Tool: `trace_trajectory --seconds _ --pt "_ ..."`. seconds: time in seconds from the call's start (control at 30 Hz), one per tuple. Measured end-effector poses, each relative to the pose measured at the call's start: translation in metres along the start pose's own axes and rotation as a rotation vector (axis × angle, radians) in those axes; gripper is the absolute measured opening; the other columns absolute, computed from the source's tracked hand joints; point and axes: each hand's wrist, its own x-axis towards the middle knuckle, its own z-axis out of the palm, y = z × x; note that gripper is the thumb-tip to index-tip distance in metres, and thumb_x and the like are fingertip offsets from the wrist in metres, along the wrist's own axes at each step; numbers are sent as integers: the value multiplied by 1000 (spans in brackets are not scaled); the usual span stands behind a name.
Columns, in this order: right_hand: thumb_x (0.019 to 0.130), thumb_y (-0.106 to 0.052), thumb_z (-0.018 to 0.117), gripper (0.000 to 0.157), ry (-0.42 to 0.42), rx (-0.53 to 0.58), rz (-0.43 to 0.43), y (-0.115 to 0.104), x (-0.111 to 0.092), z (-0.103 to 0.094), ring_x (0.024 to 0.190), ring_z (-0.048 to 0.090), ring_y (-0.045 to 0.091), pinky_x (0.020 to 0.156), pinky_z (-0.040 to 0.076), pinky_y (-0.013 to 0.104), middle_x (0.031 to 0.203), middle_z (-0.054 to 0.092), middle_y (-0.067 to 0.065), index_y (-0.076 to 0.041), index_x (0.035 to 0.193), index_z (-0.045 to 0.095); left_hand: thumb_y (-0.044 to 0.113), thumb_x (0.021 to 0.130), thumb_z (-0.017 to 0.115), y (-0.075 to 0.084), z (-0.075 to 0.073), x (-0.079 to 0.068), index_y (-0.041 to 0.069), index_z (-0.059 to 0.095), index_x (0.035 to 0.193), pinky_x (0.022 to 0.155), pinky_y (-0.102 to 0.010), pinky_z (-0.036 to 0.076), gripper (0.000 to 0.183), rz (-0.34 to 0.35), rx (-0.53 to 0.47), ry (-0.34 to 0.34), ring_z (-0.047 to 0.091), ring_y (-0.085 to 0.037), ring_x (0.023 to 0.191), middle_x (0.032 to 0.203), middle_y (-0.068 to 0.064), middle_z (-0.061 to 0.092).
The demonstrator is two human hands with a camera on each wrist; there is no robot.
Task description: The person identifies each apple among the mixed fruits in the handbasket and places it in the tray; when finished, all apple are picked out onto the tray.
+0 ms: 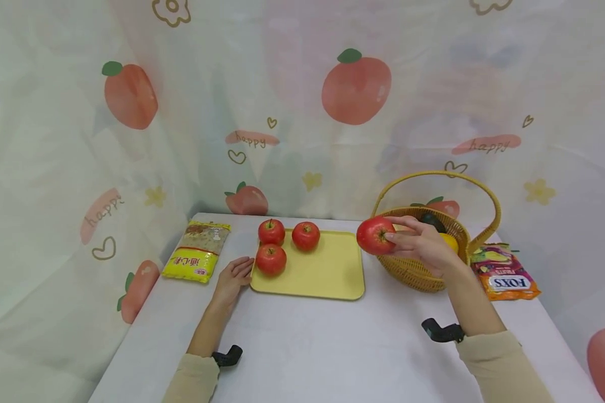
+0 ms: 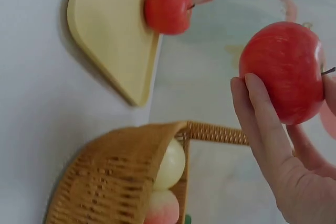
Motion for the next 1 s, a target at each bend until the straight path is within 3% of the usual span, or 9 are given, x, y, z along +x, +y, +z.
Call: trace_trajectory --seconds 0.13,0.67,1.0 --pt "104 -10 63 47 20 -37 19 0 2 15 107 72 18 92 62 39 135 52 4 -6 149 50 -26 91 51 0 2 1 -7 45 148 117 -45 43 60 7 -5 -2 50 -39 142 150 -28 52" --pt "103 -18 67 60 28 13 65 11 19 53 99 77 26 93 61 40 122 69 -1 -1 155 43 -28 90 48 1 3 2 -8 45 147 117 -46 42 61 5 -24 4 49 -40 143 151 -30 51" --pt "102 -21 68 69 29 10 114 19 31 71 100 76 25 95 60 41 127 65 5 0 159 36 -26 91 49 1 2 -1 -7 45 148 118 -46 42 61 6 -8 11 49 -40 143 151 -29 51"
